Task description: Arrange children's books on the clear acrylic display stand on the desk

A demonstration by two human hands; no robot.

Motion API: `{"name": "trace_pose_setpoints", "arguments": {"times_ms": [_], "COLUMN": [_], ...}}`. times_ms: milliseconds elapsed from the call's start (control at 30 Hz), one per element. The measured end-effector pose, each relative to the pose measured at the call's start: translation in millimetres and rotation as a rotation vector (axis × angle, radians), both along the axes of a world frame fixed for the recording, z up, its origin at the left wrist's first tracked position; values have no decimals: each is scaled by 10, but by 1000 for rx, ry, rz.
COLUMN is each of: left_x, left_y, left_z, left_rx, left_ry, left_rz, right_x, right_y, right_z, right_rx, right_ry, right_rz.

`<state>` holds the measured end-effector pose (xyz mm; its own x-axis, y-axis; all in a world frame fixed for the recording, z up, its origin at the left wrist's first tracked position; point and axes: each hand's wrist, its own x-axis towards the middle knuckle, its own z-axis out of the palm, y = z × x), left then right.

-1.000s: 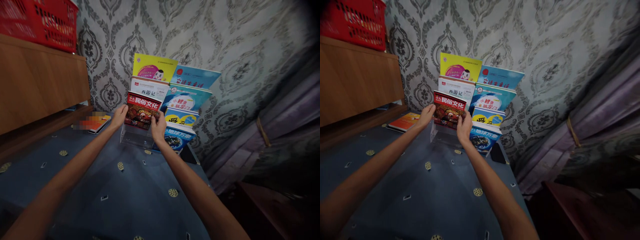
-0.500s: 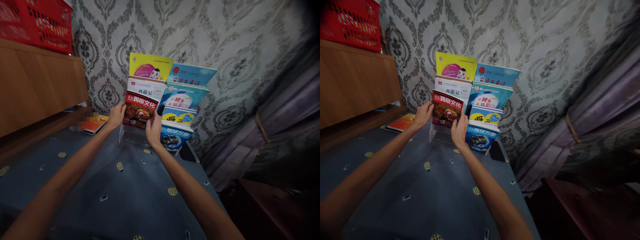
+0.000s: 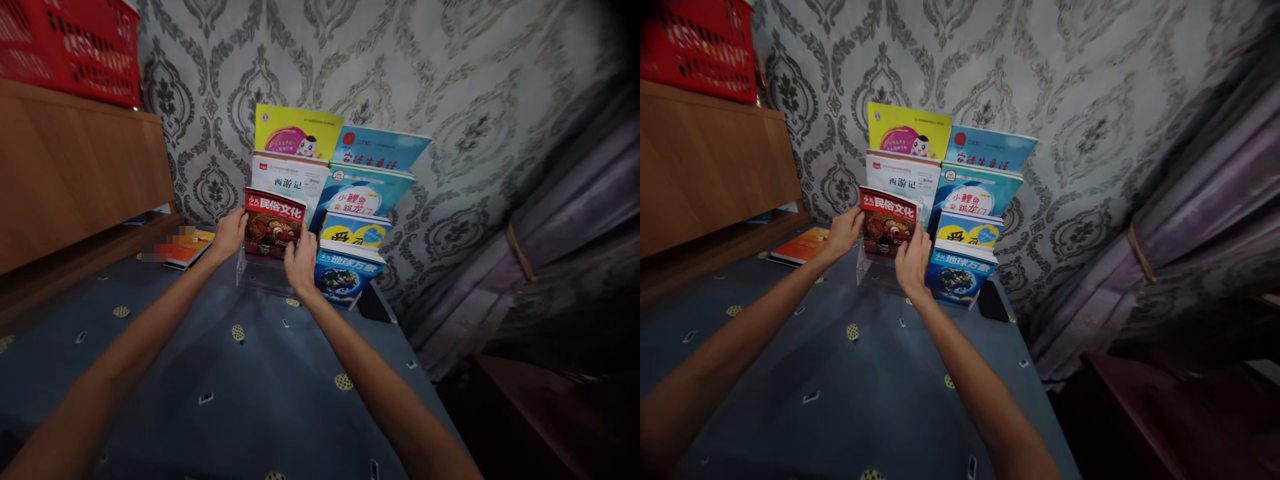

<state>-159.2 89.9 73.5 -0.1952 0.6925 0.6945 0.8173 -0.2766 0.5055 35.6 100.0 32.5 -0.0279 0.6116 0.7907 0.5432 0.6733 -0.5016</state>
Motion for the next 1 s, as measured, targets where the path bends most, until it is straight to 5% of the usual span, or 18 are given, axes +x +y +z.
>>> {"name": "trace_pose_setpoints", "arguments": {"times_ms": [433, 567, 767, 1000], "left_x": [150, 222, 312, 330], "left_y": [-62, -153, -180, -91], "left_z": [57, 130, 360, 237], "left_rx": [-167, -2, 175, 163], "left_ry": [196, 258, 586, 562], "left_rz": [176, 232, 85, 96], "right_x": [16, -4, -13, 8], "right_y": [61, 85, 67, 68], "right_z": [-321, -360, -338, -358], "right_rx": [-123, -117, -148, -138], "right_ry": [-96, -87, -88, -54], "right_rz": [-81, -102, -97, -48]}}
